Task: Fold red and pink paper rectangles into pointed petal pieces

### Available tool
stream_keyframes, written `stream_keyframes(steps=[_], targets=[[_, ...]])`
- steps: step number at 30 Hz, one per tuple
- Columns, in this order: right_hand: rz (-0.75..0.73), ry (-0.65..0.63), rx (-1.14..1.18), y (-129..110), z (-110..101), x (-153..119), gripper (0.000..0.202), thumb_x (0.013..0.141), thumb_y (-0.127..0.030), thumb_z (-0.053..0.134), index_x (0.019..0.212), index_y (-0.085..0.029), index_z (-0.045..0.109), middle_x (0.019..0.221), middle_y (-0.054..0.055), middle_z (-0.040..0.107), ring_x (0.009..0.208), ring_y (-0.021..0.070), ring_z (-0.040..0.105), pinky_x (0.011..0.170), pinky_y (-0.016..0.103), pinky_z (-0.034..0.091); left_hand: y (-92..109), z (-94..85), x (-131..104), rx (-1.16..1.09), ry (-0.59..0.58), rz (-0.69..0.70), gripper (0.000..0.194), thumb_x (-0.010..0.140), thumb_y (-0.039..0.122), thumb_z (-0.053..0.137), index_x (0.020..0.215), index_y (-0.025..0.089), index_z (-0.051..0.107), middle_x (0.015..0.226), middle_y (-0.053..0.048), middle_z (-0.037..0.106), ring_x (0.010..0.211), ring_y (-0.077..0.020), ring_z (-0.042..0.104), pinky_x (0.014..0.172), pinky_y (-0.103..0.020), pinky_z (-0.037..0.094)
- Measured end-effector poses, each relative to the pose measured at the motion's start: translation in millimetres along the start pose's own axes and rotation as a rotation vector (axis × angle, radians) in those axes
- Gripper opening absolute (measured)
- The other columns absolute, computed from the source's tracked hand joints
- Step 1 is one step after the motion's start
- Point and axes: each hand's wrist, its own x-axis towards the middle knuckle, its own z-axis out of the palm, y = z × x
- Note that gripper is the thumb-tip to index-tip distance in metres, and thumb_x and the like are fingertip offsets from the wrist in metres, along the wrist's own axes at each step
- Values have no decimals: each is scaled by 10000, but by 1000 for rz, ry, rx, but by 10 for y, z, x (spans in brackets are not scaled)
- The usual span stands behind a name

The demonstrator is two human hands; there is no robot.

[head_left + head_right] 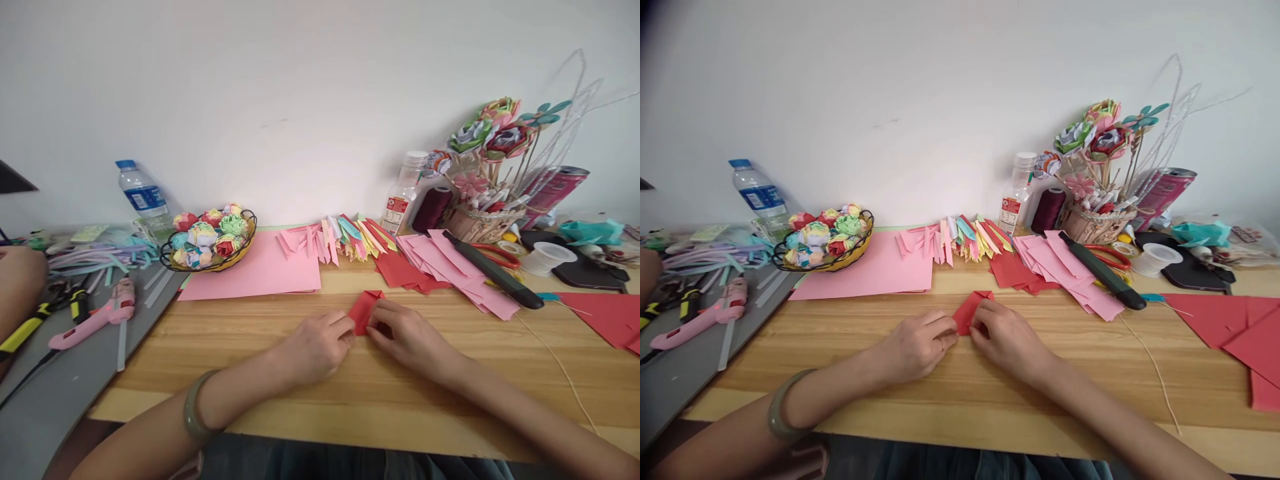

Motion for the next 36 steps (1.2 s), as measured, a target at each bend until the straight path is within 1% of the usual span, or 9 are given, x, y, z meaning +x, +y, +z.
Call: stream_keyframes(steps=[4,10,14,16,22,27,31,33,36], targets=[[38,14,1,-11,27,29,189,791,-117,441,626,-178,510,695,33,551,586,134,505,564,253,379,-3,-3,7,-41,0,3,251,905,110,372,823,109,609,831,-66,581,783,-179,514,668,-281,471],[59,-3,-7,-18,16,30,193,813,-160,438,631,-183,498,690,32,565,576,130,506,553,252,375,-15,-1,17,-35,4,9,227,884,95,384,836,103,606,796,-76,581,778,-185,515,709,-293,468],[79,-12,-21,-34,25,25,184,807,-152,442,630,-186,480,695,35,565,584,133,510,551,247,377,-7,-20,34,1,15,14,232,902,115,376,1011,79,577,808,-73,566,747,-187,508,663,-294,461],[95,-9,-32,-43,34,27,182,807,-148,437,634,-188,472,702,36,563,592,135,513,556,247,378,0,-20,38,22,0,9,239,924,134,364,1057,79,554,819,-68,555,741,-185,509,623,-288,451],[129,-1,-70,-57,63,26,164,793,-136,438,639,-190,457,706,37,556,589,141,510,557,257,369,9,53,27,42,-38,-35,202,959,171,338,1034,118,519,855,-45,543,768,-165,513,606,-263,433],[119,27,-95,-49,115,6,137,790,-123,431,676,-195,456,719,38,551,620,154,510,574,271,377,-2,53,33,57,-66,-5,201,962,165,329,1030,110,511,854,-42,532,776,-169,506,601,-272,432],[83,54,-92,-16,155,-14,122,812,-126,436,715,-198,450,751,39,541,645,161,524,593,278,408,0,27,40,67,-92,28,199,957,157,344,1022,95,522,853,-47,528,781,-174,500,594,-274,431],[52,67,-90,18,154,-34,112,835,-131,428,751,-194,465,779,43,539,662,162,531,607,280,424,2,39,40,48,-89,4,207,962,163,335,984,109,533,850,-43,526,776,-169,499,599,-271,428],[-4,72,-96,89,106,-94,163,872,-128,382,802,-185,518,826,60,543,678,163,533,617,286,436,-11,69,43,-11,-73,-31,217,964,180,342,925,128,549,849,-32,533,777,-156,499,635,-265,434]])
